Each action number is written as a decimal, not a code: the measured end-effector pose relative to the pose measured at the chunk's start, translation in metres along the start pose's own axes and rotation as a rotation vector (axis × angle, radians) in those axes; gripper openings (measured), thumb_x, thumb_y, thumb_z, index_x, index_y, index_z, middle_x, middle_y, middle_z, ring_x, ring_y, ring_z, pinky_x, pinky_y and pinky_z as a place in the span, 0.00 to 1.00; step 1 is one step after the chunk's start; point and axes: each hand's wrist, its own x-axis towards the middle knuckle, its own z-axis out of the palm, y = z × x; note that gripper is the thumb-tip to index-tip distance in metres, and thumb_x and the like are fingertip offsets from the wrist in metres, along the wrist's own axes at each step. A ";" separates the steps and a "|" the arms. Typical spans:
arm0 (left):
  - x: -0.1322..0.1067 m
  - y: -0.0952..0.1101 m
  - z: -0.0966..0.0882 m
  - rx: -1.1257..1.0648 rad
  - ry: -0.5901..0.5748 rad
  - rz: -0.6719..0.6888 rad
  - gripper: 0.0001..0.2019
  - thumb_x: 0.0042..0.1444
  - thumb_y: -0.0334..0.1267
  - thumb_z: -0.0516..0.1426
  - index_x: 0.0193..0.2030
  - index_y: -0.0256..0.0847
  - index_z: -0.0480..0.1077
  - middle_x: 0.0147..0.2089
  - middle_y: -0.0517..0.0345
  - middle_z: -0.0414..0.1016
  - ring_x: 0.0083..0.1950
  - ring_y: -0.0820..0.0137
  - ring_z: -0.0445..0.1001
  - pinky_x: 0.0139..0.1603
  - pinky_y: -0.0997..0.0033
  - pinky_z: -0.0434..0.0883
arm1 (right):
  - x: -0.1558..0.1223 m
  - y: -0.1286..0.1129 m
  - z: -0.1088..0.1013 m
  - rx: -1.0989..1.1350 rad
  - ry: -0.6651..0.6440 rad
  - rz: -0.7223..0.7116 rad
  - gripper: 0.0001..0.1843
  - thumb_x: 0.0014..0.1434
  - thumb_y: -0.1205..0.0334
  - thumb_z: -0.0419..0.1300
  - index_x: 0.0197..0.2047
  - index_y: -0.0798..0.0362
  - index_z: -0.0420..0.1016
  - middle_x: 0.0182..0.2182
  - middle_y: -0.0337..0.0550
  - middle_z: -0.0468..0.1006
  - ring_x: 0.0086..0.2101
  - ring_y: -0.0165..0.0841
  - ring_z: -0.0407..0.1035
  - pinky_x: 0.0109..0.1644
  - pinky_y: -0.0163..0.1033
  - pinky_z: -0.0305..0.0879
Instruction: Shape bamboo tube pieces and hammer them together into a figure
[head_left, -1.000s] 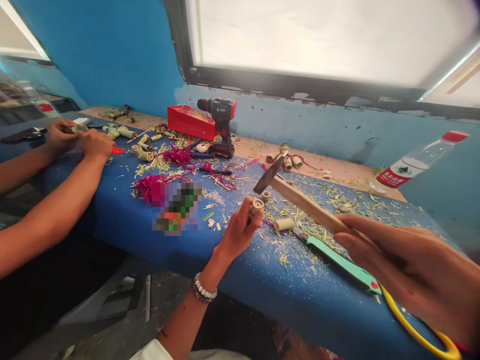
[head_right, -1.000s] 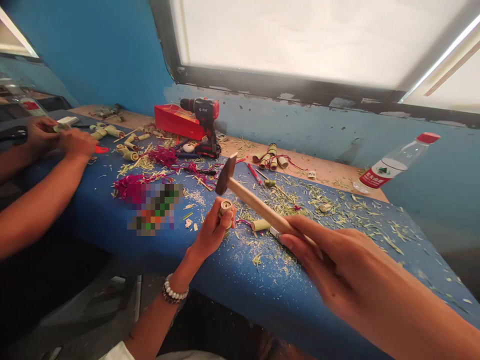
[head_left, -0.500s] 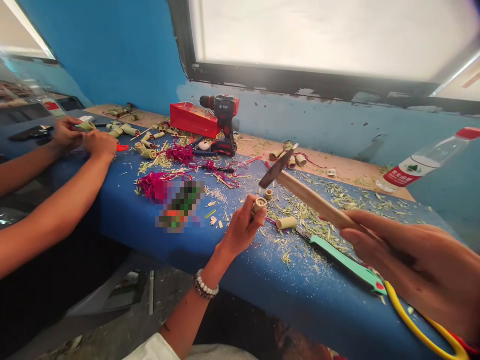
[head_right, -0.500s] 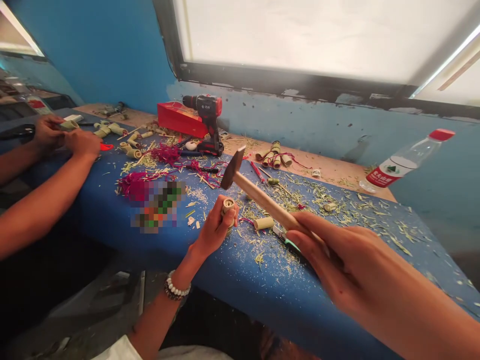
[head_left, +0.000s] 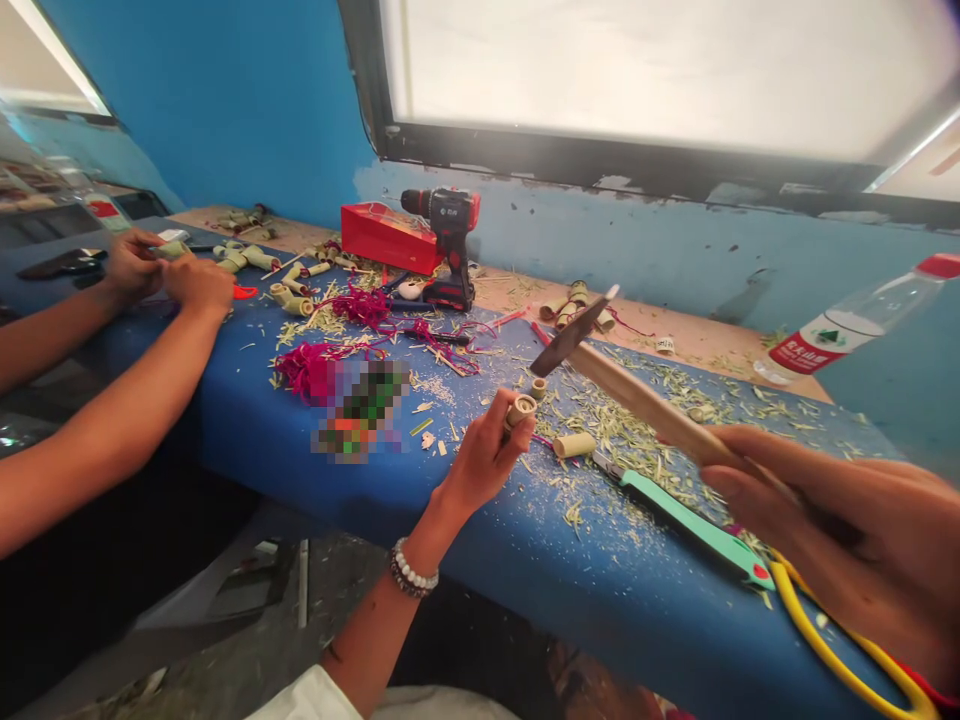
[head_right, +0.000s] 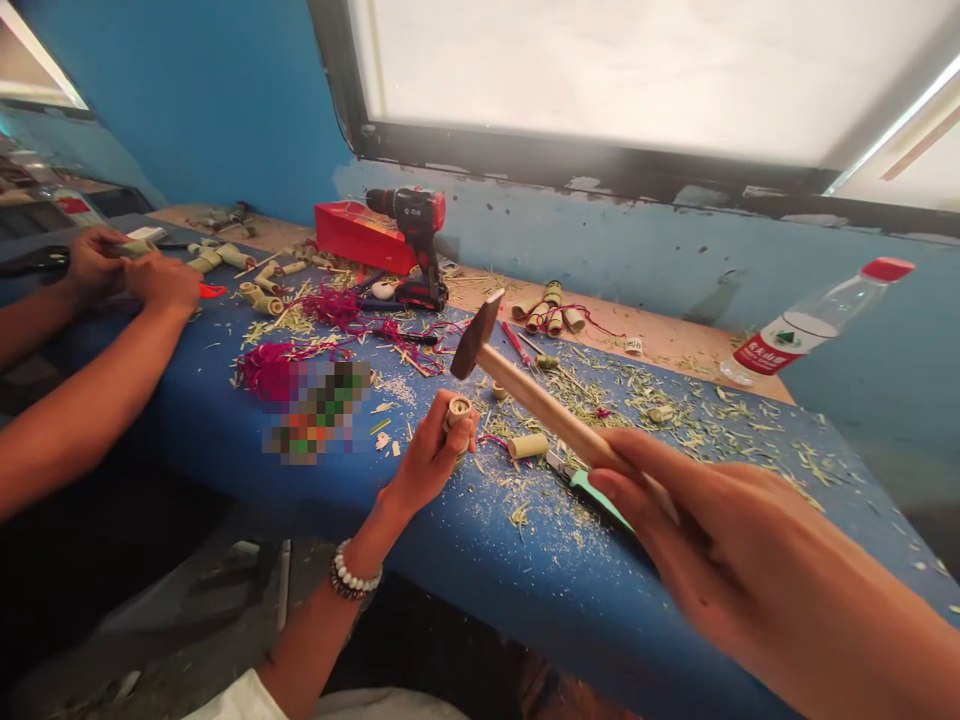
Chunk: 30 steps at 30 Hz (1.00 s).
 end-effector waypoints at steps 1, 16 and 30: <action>0.000 0.000 0.000 -0.003 0.000 0.002 0.11 0.67 0.49 0.47 0.41 0.44 0.58 0.28 0.66 0.65 0.26 0.76 0.63 0.29 0.75 0.65 | 0.000 -0.001 0.000 0.000 -0.058 -0.019 0.18 0.67 0.45 0.51 0.41 0.46 0.77 0.15 0.38 0.68 0.16 0.34 0.64 0.23 0.37 0.62; 0.000 0.001 0.000 -0.020 0.008 0.009 0.11 0.67 0.48 0.48 0.41 0.44 0.58 0.26 0.67 0.63 0.25 0.76 0.62 0.29 0.75 0.63 | -0.010 0.016 0.017 0.000 -0.047 -0.129 0.15 0.69 0.47 0.48 0.46 0.42 0.71 0.20 0.34 0.73 0.17 0.32 0.66 0.20 0.34 0.61; 0.000 0.003 -0.001 -0.044 0.010 -0.017 0.10 0.66 0.48 0.49 0.40 0.44 0.59 0.27 0.66 0.64 0.26 0.75 0.62 0.30 0.74 0.64 | -0.008 0.011 0.019 0.002 0.003 -0.134 0.15 0.68 0.45 0.50 0.45 0.41 0.74 0.23 0.38 0.78 0.20 0.33 0.72 0.21 0.32 0.65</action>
